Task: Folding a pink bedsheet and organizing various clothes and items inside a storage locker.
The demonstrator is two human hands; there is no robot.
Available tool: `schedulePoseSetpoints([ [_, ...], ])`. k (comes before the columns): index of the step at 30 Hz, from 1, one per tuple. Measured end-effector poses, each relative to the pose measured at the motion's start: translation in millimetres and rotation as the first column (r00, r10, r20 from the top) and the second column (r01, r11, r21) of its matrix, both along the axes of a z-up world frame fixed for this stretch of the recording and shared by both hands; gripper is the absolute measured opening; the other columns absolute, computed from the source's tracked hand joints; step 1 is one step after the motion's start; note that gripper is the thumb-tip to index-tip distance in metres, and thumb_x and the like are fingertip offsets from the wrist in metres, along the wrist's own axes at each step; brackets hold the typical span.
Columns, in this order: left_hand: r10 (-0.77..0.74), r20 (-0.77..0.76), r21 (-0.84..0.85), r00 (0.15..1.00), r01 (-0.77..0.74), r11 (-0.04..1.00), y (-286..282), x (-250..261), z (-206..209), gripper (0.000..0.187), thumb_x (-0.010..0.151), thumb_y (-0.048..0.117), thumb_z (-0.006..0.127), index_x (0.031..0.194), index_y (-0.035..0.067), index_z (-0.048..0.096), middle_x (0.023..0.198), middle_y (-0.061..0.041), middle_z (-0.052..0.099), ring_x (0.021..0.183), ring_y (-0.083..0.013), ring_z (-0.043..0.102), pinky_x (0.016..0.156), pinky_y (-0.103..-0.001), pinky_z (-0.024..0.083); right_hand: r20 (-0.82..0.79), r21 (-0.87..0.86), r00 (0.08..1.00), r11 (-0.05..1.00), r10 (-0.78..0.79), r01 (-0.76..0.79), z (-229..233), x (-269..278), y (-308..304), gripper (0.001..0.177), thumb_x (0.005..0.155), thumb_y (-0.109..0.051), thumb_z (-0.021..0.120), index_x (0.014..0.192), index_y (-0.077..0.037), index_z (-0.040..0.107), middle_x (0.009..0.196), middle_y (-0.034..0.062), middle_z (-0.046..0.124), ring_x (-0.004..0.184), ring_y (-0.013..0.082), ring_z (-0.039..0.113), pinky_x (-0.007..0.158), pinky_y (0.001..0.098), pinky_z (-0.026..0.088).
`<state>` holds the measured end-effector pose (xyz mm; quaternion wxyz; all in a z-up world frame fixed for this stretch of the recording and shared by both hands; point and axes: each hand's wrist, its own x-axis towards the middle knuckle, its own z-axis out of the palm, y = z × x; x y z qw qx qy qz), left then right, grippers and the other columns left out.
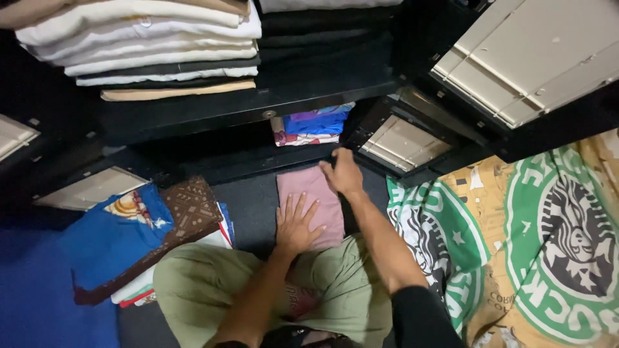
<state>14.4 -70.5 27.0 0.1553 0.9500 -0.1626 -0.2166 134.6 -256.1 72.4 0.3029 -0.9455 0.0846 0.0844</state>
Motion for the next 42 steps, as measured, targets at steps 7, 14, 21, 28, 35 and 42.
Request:
schedulePoseSetpoints([
  [7, 0.07, -0.012, 0.033, 0.997, -0.07, 0.997, -14, -2, -8, 0.085, 0.088, 0.072, 0.049, 0.162, 0.045, 0.017, 0.174, 0.003, 0.004, 0.159, -0.0361, -0.002, 0.121, -0.068, 0.015, 0.026, 0.062, 1.0, 0.998, -0.016, 0.014, -25, -79, 33, 0.053, 0.106, -0.028, 0.046, 0.155, -0.009, 0.043, 0.149, 0.0305, 0.045, 0.142, 0.0506, 0.04, 0.113, 0.0605, 0.038],
  [14, 0.364, 0.351, -0.31, 0.863, -0.26, 0.915, -17, -15, -80, 0.098, 0.074, 0.063, 0.075, 0.156, 0.023, 0.041, 0.168, -0.01, 0.026, 0.154, -0.0383, 0.023, 0.114, -0.064, 0.033, -0.39, -0.086, 0.921, 0.996, -0.026, -0.008, -24, -61, 37, 0.061, 0.109, -0.056, 0.015, 0.166, -0.04, 0.001, 0.174, 0.002, 0.009, 0.159, 0.0349, 0.002, 0.117, 0.0762, 0.012],
  [21, 0.624, -0.544, -0.384, 0.561, -0.828, 0.409, 21, 5, -108, 0.119, 0.068, 0.054, 0.09, 0.16, 0.013, 0.029, 0.153, -0.022, 0.05, 0.139, -0.0383, 0.052, 0.111, -0.054, 0.047, -0.432, 0.038, 0.842, 0.926, -0.324, 0.376, -149, -68, -18, 0.105, 0.077, -0.099, 0.051, 0.142, -0.018, 0.056, 0.135, 0.0136, 0.067, 0.13, 0.0343, 0.06, 0.1, 0.0557, 0.052],
  [28, 0.255, -0.9, -0.387, 0.354, -0.918, -0.09, 20, -6, 65, 0.095, 0.078, 0.037, 0.089, 0.158, 0.023, 0.04, 0.148, -0.024, 0.052, 0.132, -0.04, 0.055, 0.104, -0.061, 0.046, -0.502, 0.531, 0.827, 0.664, -0.254, 0.526, 32, -110, 23, 0.092, 0.094, -0.07, 0.056, 0.157, -0.005, 0.039, 0.155, 0.0311, 0.042, 0.143, 0.0462, 0.043, 0.109, 0.0635, 0.045],
  [35, 0.186, -0.924, -0.353, 0.334, -0.932, -0.08, 36, -8, 86, 0.087, 0.088, 0.043, 0.081, 0.16, 0.03, 0.033, 0.154, -0.021, 0.043, 0.118, -0.0413, 0.06, 0.074, -0.054, 0.059, -0.243, 0.437, 0.958, 0.864, -0.153, 0.249, 33, -100, 3, 0.072, 0.1, -0.055, 0.059, 0.145, -0.001, 0.046, 0.141, 0.0306, 0.051, 0.137, 0.0426, 0.047, 0.113, 0.0543, 0.037],
  [42, 0.462, -0.483, -0.757, 0.744, -0.62, 0.208, 83, -6, 117, 0.052, 0.104, 0.022, 0.057, 0.155, 0.025, 0.047, 0.14, -0.018, 0.062, 0.107, -0.0416, 0.068, 0.069, -0.043, 0.064, -0.374, 0.867, 0.917, 0.296, -0.142, 0.4, 88, -110, 10, 0.068, 0.102, -0.028, 0.056, 0.164, -0.027, 0.028, 0.167, 0.0263, 0.02, 0.137, 0.0494, 0.048, 0.087, 0.0541, 0.058],
])
